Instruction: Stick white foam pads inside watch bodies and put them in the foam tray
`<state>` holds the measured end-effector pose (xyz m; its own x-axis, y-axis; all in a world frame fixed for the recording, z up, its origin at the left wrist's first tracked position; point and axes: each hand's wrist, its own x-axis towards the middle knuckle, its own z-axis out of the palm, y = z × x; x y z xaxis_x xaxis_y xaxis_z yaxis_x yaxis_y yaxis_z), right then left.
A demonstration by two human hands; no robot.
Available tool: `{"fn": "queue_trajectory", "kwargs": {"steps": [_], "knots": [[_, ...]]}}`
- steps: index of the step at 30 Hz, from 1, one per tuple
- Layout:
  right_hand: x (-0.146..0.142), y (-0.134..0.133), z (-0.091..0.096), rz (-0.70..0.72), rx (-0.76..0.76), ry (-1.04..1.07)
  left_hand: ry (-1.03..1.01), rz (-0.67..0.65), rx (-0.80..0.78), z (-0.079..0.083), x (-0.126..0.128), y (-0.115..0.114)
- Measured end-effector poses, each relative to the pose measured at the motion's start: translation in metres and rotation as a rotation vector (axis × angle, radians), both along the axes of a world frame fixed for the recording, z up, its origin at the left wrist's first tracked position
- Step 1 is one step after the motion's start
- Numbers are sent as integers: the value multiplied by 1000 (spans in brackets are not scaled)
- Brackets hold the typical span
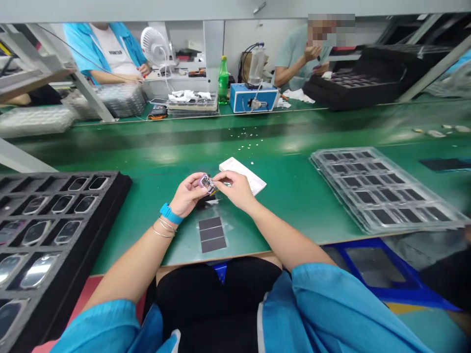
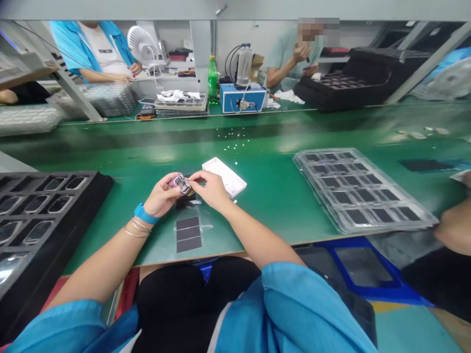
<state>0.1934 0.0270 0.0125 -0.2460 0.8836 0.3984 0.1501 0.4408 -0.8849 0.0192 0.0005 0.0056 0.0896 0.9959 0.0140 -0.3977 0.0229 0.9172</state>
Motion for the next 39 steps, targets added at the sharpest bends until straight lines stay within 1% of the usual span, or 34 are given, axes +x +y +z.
{"fn": "queue_trajectory", "kwargs": {"steps": [4, 7, 10, 12, 13, 14, 15, 16, 18, 20, 21, 22, 23, 24, 26, 28, 31, 33, 35, 39], "knots": [[-1, -1, -3, -23, 53, -14, 10, 14, 9, -1, 0, 1], [-1, -5, -6, -63, 209, -69, 20, 24, 15, -2, 1, -1], [-1, -6, -11, -76, 373, -207, 8, 38, -2, -3, 3, -2], [-3, -5, -13, -61, 390, -255, -5, 38, -16, -4, 4, -2], [-4, -4, -14, -50, 348, -226, -10, 34, -17, -5, 4, -1], [-5, -4, -14, -30, 267, -155, -16, 29, -13, -5, 3, -1], [-7, -3, -14, 0, 151, -50, -24, 23, -6, -4, 2, 0], [-8, -2, -13, 50, 4, 67, -35, 20, 0, -3, 0, 1], [-9, -1, -12, 227, -321, 249, -60, 24, 9, -1, -4, 2], [-7, 1, -9, 435, -589, 290, -76, 32, 16, 2, -9, 3], [-5, 2, -8, 500, -678, 273, -80, 33, 21, 3, -11, 3], [-3, 3, -7, 523, -733, 255, -83, 31, 25, 4, -13, 3], [-1, 5, -6, 504, -750, 249, -85, 26, 30, 5, -15, 4], [2, 7, -5, 459, -736, 253, -87, 16, 31, 5, -16, 4], [5, 10, -3, 351, -635, 282, -84, -17, 16, 4, -17, 5], [6, 10, -1, 245, -483, 298, -75, -78, -25, 2, -16, 6], [5, 7, 0, 117, -252, 250, -75, -197, -116, 1, -15, 6], [4, 3, -1, 84, -135, 178, -79, -258, -173, 2, -13, 5], [3, 0, -2, 77, -45, 93, -71, -288, -216, 3, -12, 4], [3, -4, -4, 53, 182, -90, -25, -281, -277, 4, -4, 2]]}}
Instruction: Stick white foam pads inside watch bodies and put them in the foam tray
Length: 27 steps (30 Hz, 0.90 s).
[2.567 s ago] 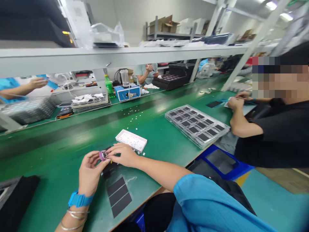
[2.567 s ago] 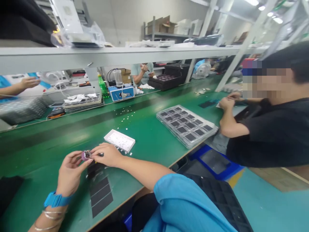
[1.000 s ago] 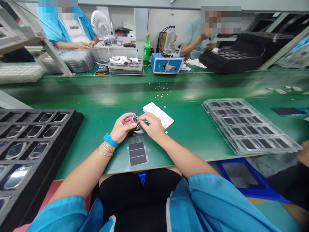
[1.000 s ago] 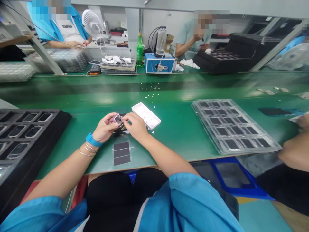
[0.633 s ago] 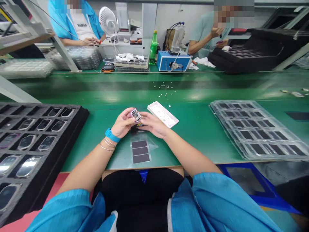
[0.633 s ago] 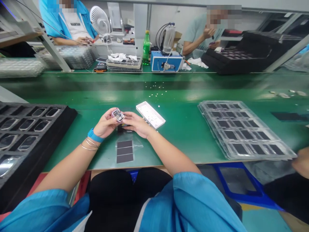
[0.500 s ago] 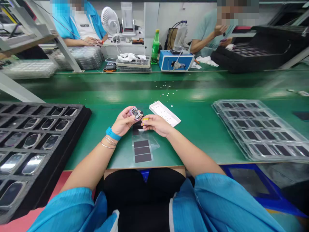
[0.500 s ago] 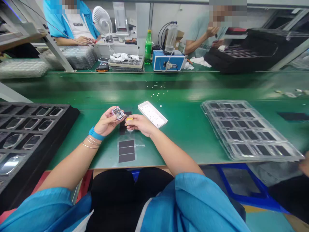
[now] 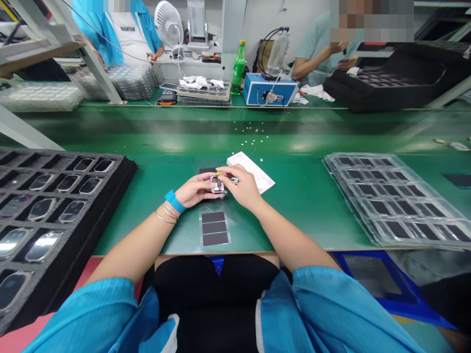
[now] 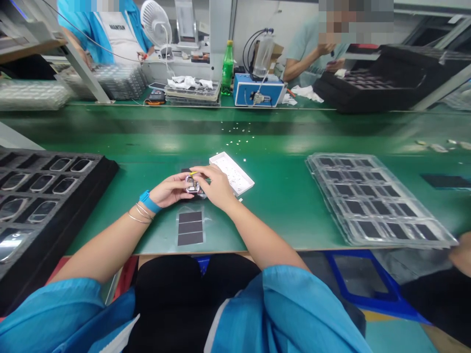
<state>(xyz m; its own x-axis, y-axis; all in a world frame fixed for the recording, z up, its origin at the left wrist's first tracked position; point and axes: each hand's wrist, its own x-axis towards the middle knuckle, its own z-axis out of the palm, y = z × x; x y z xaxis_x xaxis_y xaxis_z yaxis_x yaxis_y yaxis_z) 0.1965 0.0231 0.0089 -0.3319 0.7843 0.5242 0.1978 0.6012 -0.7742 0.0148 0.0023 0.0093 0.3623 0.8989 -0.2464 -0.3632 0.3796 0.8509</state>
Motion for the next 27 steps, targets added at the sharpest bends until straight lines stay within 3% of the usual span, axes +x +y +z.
{"fn": "queue_trajectory", "kwargs": {"steps": [4, 10, 12, 14, 17, 21, 27], "knots": [[-2, 1, -4, -28, 79, -103, 69, 54, -25, 0, 10, -1], [-9, 6, -19, -114, -144, -68, 124, 246, -61, 7, 1, 7], [-13, 5, -25, -71, -166, -230, 135, 357, -82, 9, -11, 12], [-16, 3, -28, 18, -136, -481, 162, 386, -128, 11, -23, 15], [-17, 4, -30, 116, -76, -708, 199, 245, -174, 12, -34, 16], [-16, 4, -27, 102, 5, -664, 229, 26, -148, 12, -38, 14], [-28, -6, -26, 36, 0, -692, 228, -16, -148, 8, -43, 17]]}}
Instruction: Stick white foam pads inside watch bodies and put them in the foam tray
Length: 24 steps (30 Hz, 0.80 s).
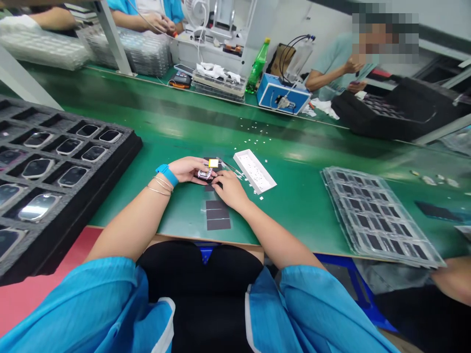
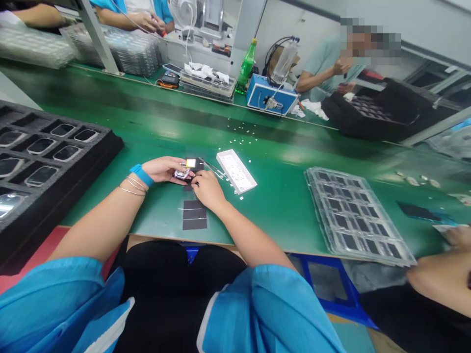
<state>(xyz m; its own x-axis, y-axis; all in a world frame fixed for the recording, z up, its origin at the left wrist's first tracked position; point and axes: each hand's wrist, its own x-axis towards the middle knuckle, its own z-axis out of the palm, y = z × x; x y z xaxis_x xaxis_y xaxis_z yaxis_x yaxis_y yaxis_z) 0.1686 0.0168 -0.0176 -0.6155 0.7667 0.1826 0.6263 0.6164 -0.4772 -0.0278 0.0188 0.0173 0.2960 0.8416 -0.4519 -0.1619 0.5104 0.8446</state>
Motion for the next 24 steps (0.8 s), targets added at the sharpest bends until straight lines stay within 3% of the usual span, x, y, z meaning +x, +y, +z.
{"fn": "queue_trajectory", "kwargs": {"steps": [17, 21, 24], "knots": [[-7, 2, -4, -92, -172, 88, -15, -30, -23, 8, 4, -6], [6, 5, 5, 68, -275, 105, 8, -17, -26, 10, 5, -7], [23, 11, 18, 240, -395, 250, 5, -26, -26, 10, 5, -6]]}}
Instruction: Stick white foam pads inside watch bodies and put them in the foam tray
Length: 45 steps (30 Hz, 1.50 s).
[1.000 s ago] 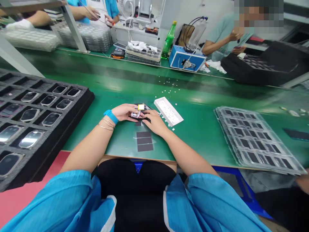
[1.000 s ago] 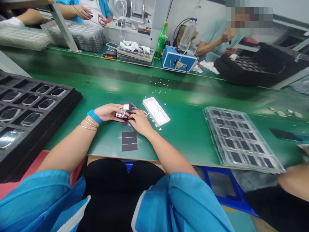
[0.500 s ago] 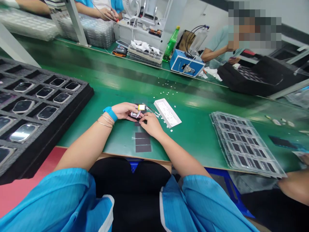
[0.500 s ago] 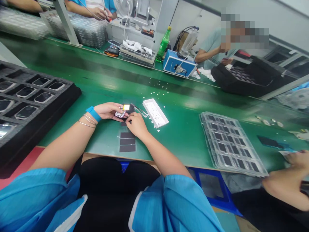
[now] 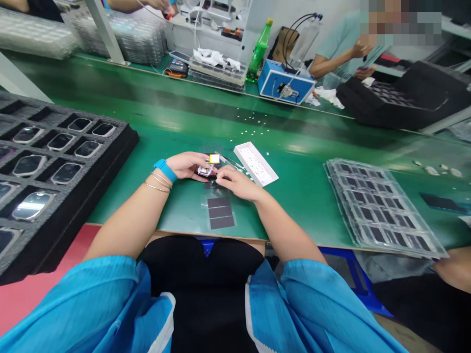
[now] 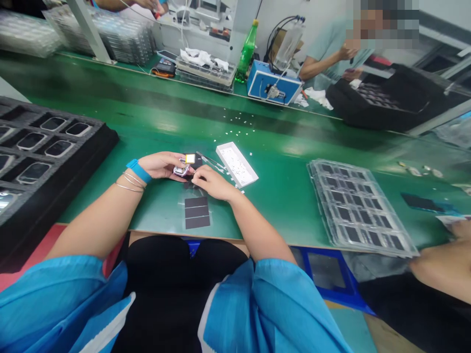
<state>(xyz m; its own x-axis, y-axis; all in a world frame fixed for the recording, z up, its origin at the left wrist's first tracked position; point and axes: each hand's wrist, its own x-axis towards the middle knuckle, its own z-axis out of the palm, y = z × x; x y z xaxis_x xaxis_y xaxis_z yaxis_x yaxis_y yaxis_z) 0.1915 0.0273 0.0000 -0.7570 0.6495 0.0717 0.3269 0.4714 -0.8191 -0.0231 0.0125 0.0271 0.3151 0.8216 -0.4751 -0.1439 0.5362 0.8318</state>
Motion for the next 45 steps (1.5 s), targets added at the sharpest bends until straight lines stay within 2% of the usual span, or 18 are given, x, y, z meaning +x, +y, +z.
{"fn": "queue_trajectory", "kwargs": {"steps": [2, 5, 9, 15, 18, 23, 32, 39, 43, 45], "knots": [[7, 2, 6, -30, -78, 183, -4, 6, 6, -1, 1, 1], [5, 1, 6, -207, -159, 416, -1, 87, 44, -2, 7, 0], [-5, -4, 0, -350, -108, 521, 13, 232, 92, -4, 23, -3], [-6, -6, 0, -400, 0, 448, 76, 222, 110, -6, 41, -8], [-5, -7, 1, -381, 69, 428, 110, 223, 120, -6, 45, -9], [-4, -7, 3, -324, 67, 374, 126, 218, 143, -4, 47, -11], [-5, -6, 0, -351, 68, 299, 151, 215, 143, -9, 46, -10], [-8, -10, 0, -347, 197, 220, 76, 236, 122, -7, 47, -11], [-9, -12, 2, -449, 401, 127, 50, 277, 103, -7, 48, -11], [-8, -9, -1, -536, 400, 152, 44, 276, 94, -8, 48, -11]]}}
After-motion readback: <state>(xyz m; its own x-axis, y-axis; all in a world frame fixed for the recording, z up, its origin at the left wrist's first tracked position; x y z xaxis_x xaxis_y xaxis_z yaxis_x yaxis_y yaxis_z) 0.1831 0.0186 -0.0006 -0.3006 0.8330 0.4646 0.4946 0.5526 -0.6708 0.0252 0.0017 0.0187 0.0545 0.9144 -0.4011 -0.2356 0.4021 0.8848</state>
